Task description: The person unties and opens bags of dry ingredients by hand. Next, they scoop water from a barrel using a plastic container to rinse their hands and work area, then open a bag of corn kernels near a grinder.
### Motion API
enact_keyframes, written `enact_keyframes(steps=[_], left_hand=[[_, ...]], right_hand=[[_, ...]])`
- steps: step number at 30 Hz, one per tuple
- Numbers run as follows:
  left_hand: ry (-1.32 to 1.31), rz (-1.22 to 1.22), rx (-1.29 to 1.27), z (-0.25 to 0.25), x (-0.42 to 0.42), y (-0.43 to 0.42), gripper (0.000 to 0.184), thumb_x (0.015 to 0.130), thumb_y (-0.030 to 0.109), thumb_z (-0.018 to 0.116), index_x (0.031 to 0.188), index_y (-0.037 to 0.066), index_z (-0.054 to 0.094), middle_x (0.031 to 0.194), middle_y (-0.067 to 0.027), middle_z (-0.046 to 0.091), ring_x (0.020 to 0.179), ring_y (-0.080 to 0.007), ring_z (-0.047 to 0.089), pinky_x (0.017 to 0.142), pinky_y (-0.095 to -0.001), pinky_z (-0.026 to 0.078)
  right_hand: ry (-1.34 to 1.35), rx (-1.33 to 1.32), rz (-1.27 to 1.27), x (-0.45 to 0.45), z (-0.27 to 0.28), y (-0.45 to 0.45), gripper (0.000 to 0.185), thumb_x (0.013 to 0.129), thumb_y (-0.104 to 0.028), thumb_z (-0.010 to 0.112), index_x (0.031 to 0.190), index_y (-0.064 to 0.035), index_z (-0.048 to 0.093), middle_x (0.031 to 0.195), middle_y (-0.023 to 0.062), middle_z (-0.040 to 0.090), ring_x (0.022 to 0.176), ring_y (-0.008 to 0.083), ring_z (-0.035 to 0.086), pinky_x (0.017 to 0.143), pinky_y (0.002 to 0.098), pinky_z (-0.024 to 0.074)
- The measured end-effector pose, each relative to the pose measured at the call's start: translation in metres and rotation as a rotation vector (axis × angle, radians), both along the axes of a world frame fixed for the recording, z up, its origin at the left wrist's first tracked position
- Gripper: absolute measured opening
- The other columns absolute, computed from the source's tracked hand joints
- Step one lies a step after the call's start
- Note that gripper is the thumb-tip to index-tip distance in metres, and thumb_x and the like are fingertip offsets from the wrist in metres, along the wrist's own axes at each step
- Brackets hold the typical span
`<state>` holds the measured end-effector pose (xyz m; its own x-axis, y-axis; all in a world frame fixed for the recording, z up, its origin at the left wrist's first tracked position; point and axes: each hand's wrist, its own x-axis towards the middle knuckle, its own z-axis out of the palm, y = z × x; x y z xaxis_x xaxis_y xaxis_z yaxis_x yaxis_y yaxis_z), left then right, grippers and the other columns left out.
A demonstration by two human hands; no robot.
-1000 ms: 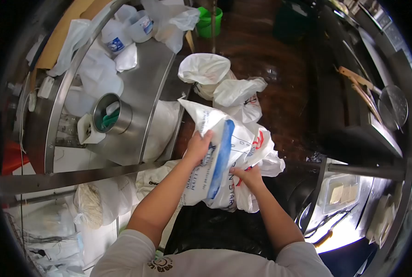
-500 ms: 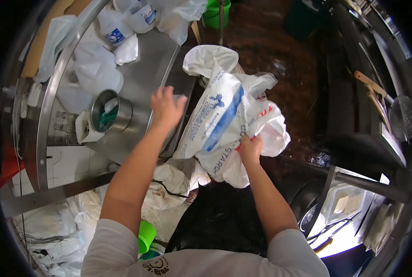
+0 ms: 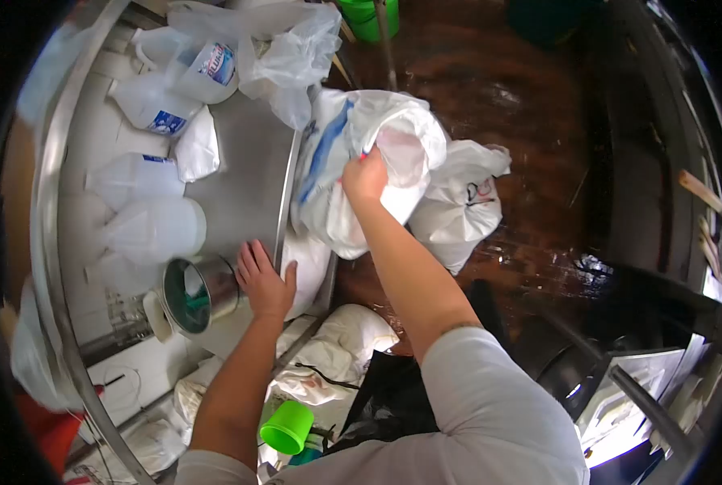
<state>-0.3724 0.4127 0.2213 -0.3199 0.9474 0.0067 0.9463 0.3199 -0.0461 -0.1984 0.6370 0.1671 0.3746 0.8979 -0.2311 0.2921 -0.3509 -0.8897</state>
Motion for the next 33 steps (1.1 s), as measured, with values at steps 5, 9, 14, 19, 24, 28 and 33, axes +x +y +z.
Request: enact_keyframes(steps=[5,9,14,19,24,28,33], left_hand=[[-0.011,-0.026,-0.033,0.000,-0.001,0.005,0.095,0.087,0.050,0.070,0.154,-0.005,0.030,0.157,-0.0326,0.030,0.146,-0.0509,0.027,0.118,-0.0640,0.022],[-0.016,-0.041,-0.038,-0.003,-0.004,0.008,0.098,0.086,0.049,0.071,0.154,-0.007,0.029,0.157,-0.0347,0.028,0.144,-0.0537,0.027,0.118,-0.0651,0.021],[-0.028,-0.059,-0.036,-0.009,-0.007,0.011,0.096,0.086,0.048,0.071,0.153,-0.007,0.029,0.157,-0.0350,0.028,0.144,-0.0544,0.028,0.117,-0.0662,0.022],[-0.025,-0.076,-0.031,-0.008,-0.009,0.008,0.092,0.088,0.046,0.069,0.153,-0.006,0.030,0.156,-0.0343,0.030,0.142,-0.0549,0.030,0.116,-0.0672,0.024],[-0.040,-0.072,-0.010,-0.003,-0.008,0.009,0.090,0.088,0.043,0.069,0.153,-0.006,0.030,0.155,-0.0347,0.031,0.142,-0.0558,0.029,0.116,-0.0665,0.023],[-0.046,-0.053,-0.004,0.001,-0.005,0.008,0.090,0.087,0.041,0.069,0.153,-0.005,0.030,0.155,-0.0343,0.032,0.142,-0.0541,0.030,0.117,-0.0647,0.022],[0.001,-0.020,0.035,-0.005,0.000,-0.001,0.091,0.087,0.047,0.070,0.155,-0.001,0.033,0.156,-0.0295,0.035,0.144,-0.0482,0.032,0.117,-0.0630,0.025]], right_hand=[[0.555,-0.046,-0.470,-0.113,-0.085,0.144,0.041,0.085,-0.008,0.056,0.125,0.0015,0.062,0.100,0.0175,0.072,0.095,0.0317,0.070,0.089,0.0426,0.0525],[1.185,0.072,-0.606,-0.158,-0.097,0.143,0.040,0.088,-0.007,0.061,0.127,-0.0001,0.063,0.109,0.0131,0.070,0.100,0.0272,0.068,0.091,0.0407,0.0538],[1.412,-0.063,-0.337,-0.194,-0.144,0.091,0.040,0.090,-0.010,0.064,0.128,-0.0002,0.063,0.117,0.0133,0.070,0.103,0.0288,0.068,0.094,0.0410,0.0543],[1.192,-0.171,0.233,-0.223,-0.133,0.031,0.040,0.092,-0.014,0.065,0.129,0.0014,0.063,0.115,0.0123,0.071,0.101,0.0282,0.069,0.093,0.0400,0.0544],[1.061,0.023,0.854,-0.166,-0.098,-0.035,0.041,0.094,-0.018,0.066,0.130,0.0030,0.062,0.114,0.0114,0.071,0.099,0.0276,0.069,0.092,0.0390,0.0546],[0.986,-0.523,0.701,-0.092,-0.134,-0.061,0.033,0.096,-0.022,0.066,0.121,-0.0016,0.069,0.102,0.0069,0.073,0.084,0.0165,0.069,0.075,0.0305,0.0560],[0.366,-0.520,0.665,0.017,-0.181,-0.118,0.034,0.095,-0.031,0.067,0.113,-0.0027,0.070,0.099,0.0127,0.072,0.092,0.0233,0.069,0.083,0.0381,0.0567]])
